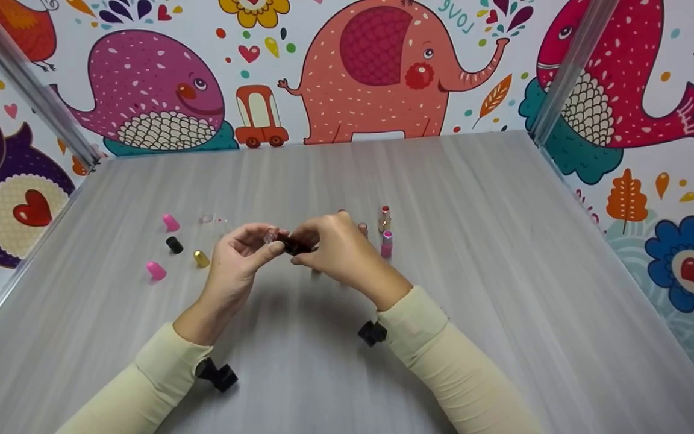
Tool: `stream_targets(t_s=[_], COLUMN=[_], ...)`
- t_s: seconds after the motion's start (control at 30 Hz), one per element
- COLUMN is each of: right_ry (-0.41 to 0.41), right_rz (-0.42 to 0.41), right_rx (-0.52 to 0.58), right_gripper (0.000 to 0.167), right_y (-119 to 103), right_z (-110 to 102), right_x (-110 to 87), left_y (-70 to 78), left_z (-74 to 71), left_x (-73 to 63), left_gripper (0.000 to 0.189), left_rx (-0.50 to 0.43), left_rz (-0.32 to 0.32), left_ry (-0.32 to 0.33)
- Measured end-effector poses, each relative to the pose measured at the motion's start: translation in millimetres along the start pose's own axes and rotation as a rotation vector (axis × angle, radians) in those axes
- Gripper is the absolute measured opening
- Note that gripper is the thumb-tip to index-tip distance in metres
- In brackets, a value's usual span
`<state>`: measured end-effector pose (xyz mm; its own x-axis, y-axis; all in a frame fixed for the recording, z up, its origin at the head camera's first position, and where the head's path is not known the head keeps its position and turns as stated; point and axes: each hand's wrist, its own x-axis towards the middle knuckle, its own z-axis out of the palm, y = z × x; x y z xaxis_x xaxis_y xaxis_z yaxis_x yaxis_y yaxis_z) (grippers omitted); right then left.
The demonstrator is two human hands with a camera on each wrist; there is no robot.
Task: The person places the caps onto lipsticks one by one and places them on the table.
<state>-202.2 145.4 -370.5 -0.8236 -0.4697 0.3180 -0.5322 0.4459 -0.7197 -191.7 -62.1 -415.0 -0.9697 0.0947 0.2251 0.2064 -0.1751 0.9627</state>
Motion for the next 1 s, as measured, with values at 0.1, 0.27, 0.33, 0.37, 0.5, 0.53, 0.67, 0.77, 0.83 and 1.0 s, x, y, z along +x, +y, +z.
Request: stream_targets(t_s=[0.1, 0.27, 0.33, 0.37, 0.5, 0.53, 0.67, 0.77, 0.83, 1.0], right_ry=[0.002, 0.001, 0.002, 0.003, -0.001, -0.003, -0.014, -0.011, -0.006, 0.030], right_rz=[-0.002, 0.005, 0.011, 0.013, 0.015, 0.014, 0.024, 0.051, 0.063, 0.070], right_rx=[0.003, 0.040, 0.053, 0.056, 0.078, 0.086, 0.114, 0.127, 0.133, 0.098], right_gripper=[0.026, 0.027, 0.027, 0.028, 0.030, 0.030, 0.031, 0.029, 0.027, 0.024], right_y=[-0.3, 0.8, 1.0, 1.2, 1.0, 1.1, 1.1, 1.4, 1.6, 2.8], right_z=[0.4, 0.4, 0.4, 0.5, 0.1, -0.2, -2.7, -6.4, -9.9, -20.9], right_x=[0.0, -0.4, -0.2, 0.0, 1.0, 1.1, 1.5, 1.9, 2.1, 2.2], left_y=[1.6, 6.7, 8.3, 9.1, 11.3, 11.9, 13.2, 15.7, 17.6, 23.5], left_z=[0.7, 1.0, 0.3, -0.1, -1.2, -1.4, -2.8, -4.0, -5.4, -12.8], left_x=[-0.6, -1.7, -1.4, -1.3, -0.6, -0.5, 0.1, -0.2, 0.1, 3.0], left_gripper=[0.022, 0.022, 0.021, 0.021, 0.021, 0.021, 0.020, 0.019, 0.019, 0.019], left_rx=[-0.001, 0.005, 0.005, 0.003, -0.021, -0.023, -0.023, -0.035, -0.054, -0.074], left_rz=[0.006, 0.021, 0.033, 0.040, 0.063, 0.068, 0.072, 0.072, 0.075, 0.108], left_ry=[-0.004, -0.023, -0.028, -0.028, -0.018, -0.015, -0.001, 0.024, 0.042, 0.078])
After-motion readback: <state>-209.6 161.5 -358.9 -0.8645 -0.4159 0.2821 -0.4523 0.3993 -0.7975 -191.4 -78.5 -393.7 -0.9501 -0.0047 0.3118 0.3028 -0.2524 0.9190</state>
